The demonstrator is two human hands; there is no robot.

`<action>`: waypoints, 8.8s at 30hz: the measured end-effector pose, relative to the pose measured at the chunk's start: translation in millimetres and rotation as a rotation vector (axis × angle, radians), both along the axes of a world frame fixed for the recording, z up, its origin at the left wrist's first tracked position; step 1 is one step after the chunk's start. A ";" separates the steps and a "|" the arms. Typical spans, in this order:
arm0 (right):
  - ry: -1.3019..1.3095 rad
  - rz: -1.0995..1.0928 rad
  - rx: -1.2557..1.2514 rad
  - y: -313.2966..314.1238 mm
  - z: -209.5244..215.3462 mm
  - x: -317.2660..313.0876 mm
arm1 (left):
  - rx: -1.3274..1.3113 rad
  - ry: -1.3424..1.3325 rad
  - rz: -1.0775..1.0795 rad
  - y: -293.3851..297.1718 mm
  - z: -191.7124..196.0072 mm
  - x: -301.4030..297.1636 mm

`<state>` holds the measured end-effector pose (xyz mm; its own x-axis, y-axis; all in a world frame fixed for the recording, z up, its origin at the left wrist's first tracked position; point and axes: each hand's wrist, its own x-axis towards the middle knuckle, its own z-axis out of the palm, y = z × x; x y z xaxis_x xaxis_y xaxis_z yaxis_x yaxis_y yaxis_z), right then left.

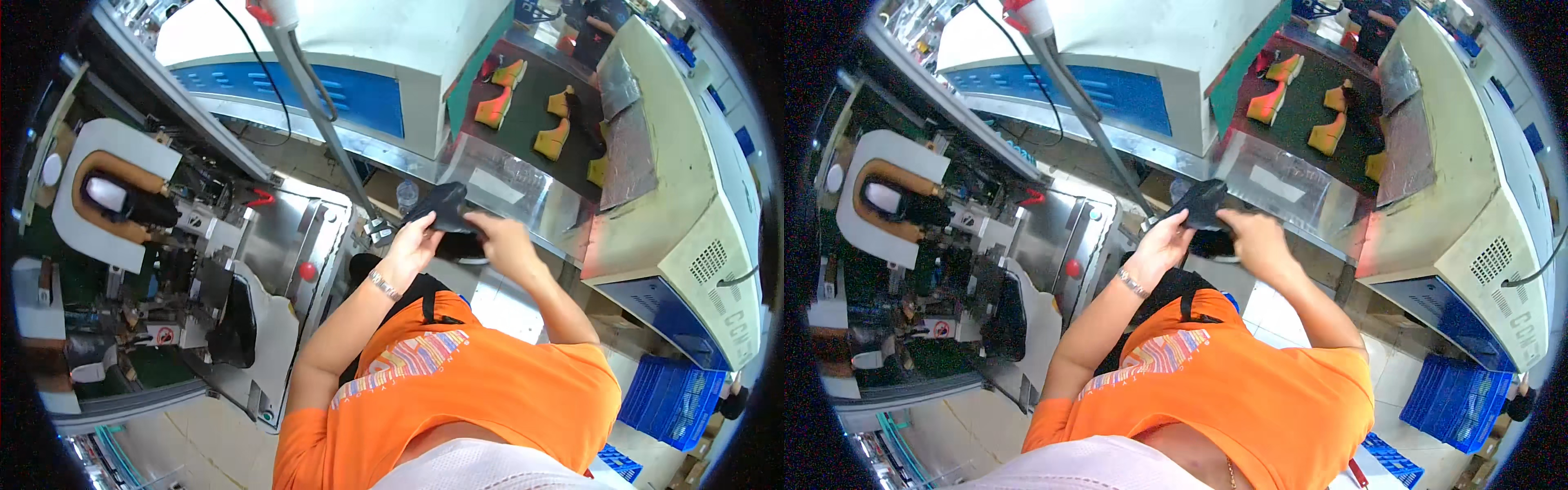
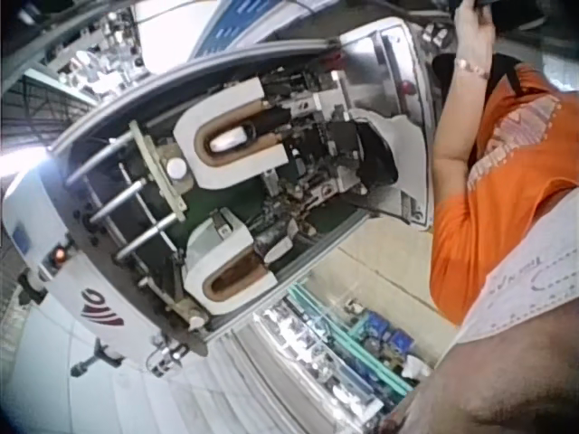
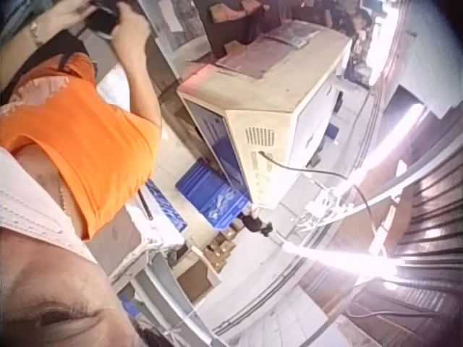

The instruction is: The person repeatedly picks up black shoes from a nearby surface, places them into a machine, and presses a button to process them. After the machine cycle, the person removes the shoes and places them back on the surface. This cycle is repeated for multiple pairs of shoes throughout the video.

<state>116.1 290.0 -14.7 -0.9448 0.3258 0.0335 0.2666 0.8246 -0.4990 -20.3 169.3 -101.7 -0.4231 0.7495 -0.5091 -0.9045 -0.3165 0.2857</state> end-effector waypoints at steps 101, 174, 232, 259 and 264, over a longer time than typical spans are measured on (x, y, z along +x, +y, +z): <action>-0.960 1.790 -0.915 -388.4 129.8 -206.6 | -0.763 1.384 0.391 -495.6 224.5 136.8; -0.548 1.142 -2.110 -568.0 0.4 -296.1 | -2.599 1.652 0.835 -448.8 233.4 39.2; 0.410 1.320 -1.284 -167.6 130.9 -185.1 | -1.430 0.158 1.228 -518.2 -115.7 174.9; 1.513 1.058 0.191 -197.0 209.3 -163.2 | -1.162 1.740 1.177 -202.7 174.9 14.6; 1.034 0.996 0.156 -180.9 196.0 -114.0 | -0.977 1.702 1.002 -126.9 136.8 26.4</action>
